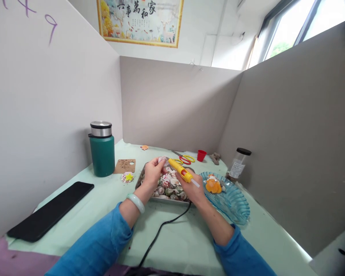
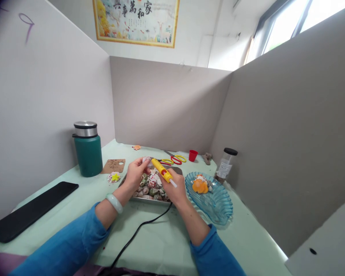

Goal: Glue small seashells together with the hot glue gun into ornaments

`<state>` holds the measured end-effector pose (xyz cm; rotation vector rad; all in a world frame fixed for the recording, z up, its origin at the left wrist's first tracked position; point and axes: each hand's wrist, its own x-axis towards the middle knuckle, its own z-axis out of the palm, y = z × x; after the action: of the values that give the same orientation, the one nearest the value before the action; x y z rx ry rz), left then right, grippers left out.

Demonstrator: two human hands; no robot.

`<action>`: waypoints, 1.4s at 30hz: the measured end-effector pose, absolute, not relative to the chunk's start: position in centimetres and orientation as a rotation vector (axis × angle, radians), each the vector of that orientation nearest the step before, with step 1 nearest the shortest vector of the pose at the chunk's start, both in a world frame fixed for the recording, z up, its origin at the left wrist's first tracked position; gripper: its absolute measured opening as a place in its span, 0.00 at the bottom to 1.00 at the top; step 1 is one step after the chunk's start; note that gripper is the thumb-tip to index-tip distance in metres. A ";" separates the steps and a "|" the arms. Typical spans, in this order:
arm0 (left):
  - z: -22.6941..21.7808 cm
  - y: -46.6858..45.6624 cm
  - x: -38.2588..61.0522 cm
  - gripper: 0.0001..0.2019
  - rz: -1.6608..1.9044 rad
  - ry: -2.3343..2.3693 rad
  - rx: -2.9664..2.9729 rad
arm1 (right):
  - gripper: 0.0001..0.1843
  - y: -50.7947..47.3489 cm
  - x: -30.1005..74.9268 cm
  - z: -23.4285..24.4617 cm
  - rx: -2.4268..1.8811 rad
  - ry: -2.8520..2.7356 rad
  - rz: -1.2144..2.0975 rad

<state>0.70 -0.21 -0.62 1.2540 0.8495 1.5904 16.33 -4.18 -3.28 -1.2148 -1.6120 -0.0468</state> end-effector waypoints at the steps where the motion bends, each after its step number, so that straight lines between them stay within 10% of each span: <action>1: -0.7 -0.1 0.6 0.17 1.593 0.845 1.232 | 0.19 -4.2 16.3 -3.3 -1.216 -1.606 -0.047; 42: -1.5 -0.9 1.5 0.16 1.150 0.738 1.268 | 0.20 -3.9 16.5 -2.4 -1.314 -1.370 0.417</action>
<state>1.48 -0.86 -1.55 1.2675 0.7380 1.1504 16.50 -3.94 -2.36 -1.3141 -1.3699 0.4171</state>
